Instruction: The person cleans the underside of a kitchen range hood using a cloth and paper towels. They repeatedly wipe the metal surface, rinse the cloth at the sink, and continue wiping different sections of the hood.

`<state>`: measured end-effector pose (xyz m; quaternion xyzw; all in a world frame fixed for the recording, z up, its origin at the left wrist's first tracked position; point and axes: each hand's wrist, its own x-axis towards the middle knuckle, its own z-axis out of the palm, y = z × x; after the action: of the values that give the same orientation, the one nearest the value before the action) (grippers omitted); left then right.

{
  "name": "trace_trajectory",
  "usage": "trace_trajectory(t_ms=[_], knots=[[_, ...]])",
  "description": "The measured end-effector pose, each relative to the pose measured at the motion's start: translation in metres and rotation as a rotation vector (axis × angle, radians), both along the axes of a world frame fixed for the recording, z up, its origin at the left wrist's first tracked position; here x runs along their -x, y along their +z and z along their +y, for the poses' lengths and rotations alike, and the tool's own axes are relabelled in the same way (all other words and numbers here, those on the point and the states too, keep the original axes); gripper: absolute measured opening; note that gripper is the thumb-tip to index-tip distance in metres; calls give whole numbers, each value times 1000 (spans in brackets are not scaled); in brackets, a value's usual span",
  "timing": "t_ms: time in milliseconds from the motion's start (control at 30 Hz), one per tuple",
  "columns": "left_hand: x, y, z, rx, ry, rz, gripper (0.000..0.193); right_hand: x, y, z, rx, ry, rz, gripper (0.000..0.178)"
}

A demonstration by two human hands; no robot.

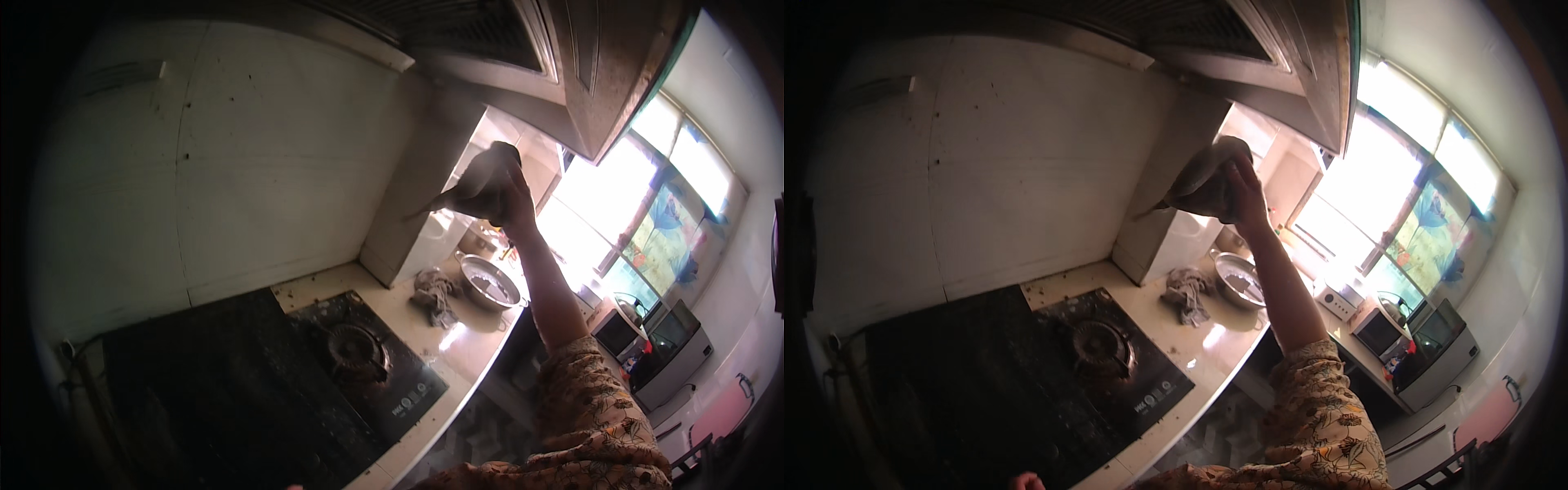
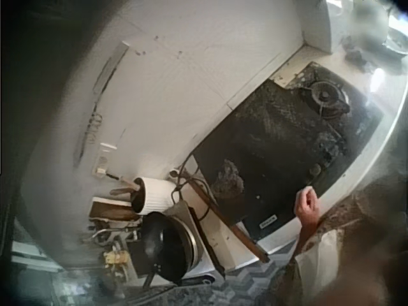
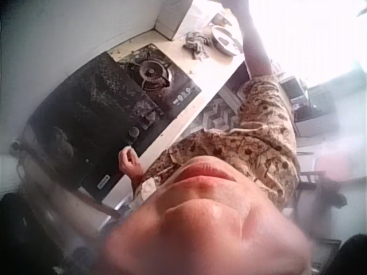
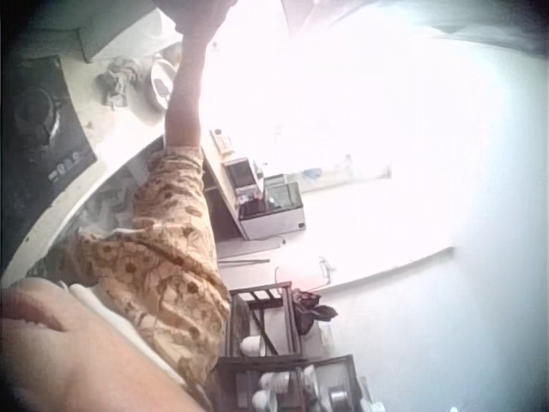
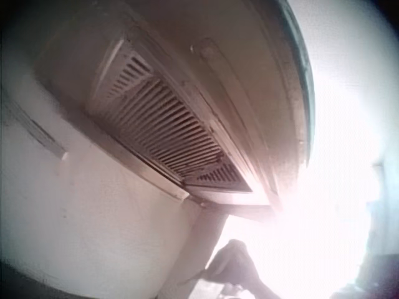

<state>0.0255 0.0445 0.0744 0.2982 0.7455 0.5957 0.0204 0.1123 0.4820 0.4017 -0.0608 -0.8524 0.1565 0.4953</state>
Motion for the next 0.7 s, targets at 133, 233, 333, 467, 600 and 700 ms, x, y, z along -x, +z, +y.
trace_trajectory(t_ms=[133,233,333,467,600,700], knots=[[-4,55,74,-186,-283,-632,8,-4,-30,-24,750,520,4,47],[-14,88,167,-590,-708,-542,15,-24,-34,-28,844,651,-166,49],[-48,133,241,-712,-815,-575,20,-37,-42,-15,654,597,-546,52],[-65,133,307,-855,-881,-895,43,-50,-25,-46,8,283,-1063,50],[-88,152,337,-1117,-1004,-1104,51,-66,-11,-61,-204,35,-1079,45],[-90,163,357,-1315,-1078,-909,44,-71,-15,-42,-366,44,-818,45]])
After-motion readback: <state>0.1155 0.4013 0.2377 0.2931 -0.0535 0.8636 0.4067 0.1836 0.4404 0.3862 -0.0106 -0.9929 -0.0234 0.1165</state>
